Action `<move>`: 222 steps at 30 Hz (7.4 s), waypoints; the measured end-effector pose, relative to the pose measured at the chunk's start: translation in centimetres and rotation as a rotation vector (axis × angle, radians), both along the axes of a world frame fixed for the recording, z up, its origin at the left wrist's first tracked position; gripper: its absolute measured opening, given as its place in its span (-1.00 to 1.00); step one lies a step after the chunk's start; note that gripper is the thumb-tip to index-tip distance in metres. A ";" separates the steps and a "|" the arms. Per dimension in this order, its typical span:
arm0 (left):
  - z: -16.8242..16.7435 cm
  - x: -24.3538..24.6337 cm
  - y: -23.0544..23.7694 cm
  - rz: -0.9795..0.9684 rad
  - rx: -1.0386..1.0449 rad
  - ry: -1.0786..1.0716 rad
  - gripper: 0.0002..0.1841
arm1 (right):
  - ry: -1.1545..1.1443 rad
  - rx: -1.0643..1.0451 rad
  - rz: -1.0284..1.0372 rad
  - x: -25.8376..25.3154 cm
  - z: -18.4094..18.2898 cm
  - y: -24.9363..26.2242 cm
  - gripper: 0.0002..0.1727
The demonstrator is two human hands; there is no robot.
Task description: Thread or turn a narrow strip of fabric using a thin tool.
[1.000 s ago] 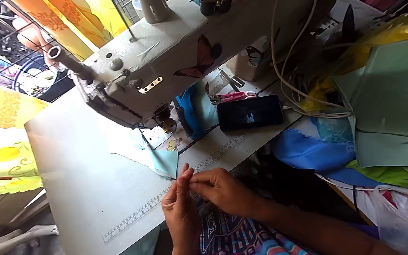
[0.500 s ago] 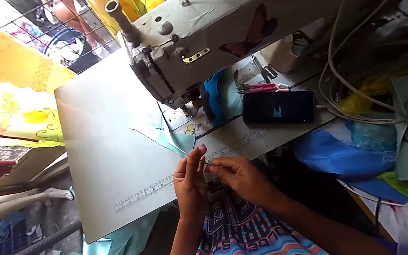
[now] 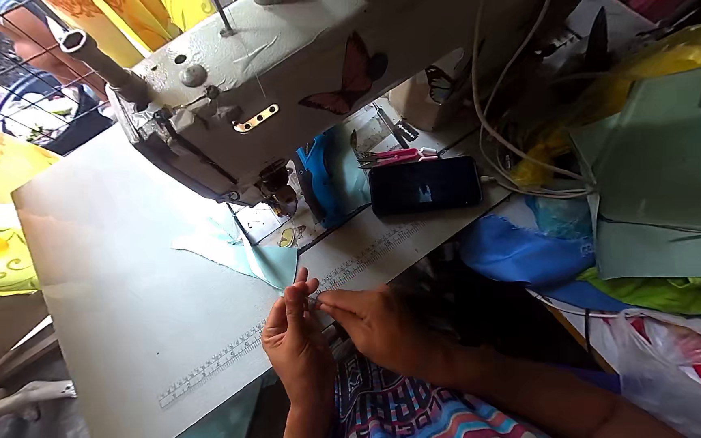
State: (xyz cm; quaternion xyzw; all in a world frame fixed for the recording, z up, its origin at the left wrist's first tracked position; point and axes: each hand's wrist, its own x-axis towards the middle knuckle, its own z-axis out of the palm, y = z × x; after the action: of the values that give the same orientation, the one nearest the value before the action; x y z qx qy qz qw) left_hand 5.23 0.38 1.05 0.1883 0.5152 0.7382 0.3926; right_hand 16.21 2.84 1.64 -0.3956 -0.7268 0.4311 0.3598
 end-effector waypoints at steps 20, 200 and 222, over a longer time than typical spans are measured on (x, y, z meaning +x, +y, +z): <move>-0.6 0.1 0.2 -0.051 0.072 -0.012 -0.62 | 0.015 -0.068 0.017 -0.6 0.5 0.4 -0.71; -3.2 -4.6 0.1 -0.002 0.283 -0.251 -0.52 | -0.206 0.197 0.136 -2.4 -0.3 2.9 -0.62; -1.1 -0.8 0.6 0.130 0.255 0.003 -0.48 | 0.233 -0.249 0.154 -1.5 -1.0 -0.8 -0.70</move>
State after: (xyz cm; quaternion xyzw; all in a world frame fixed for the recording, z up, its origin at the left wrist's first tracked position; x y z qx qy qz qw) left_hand 4.48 0.97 -0.06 0.2039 0.4288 0.8213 0.3163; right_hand 14.75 2.07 0.64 -0.3275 -0.6493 0.5871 0.3557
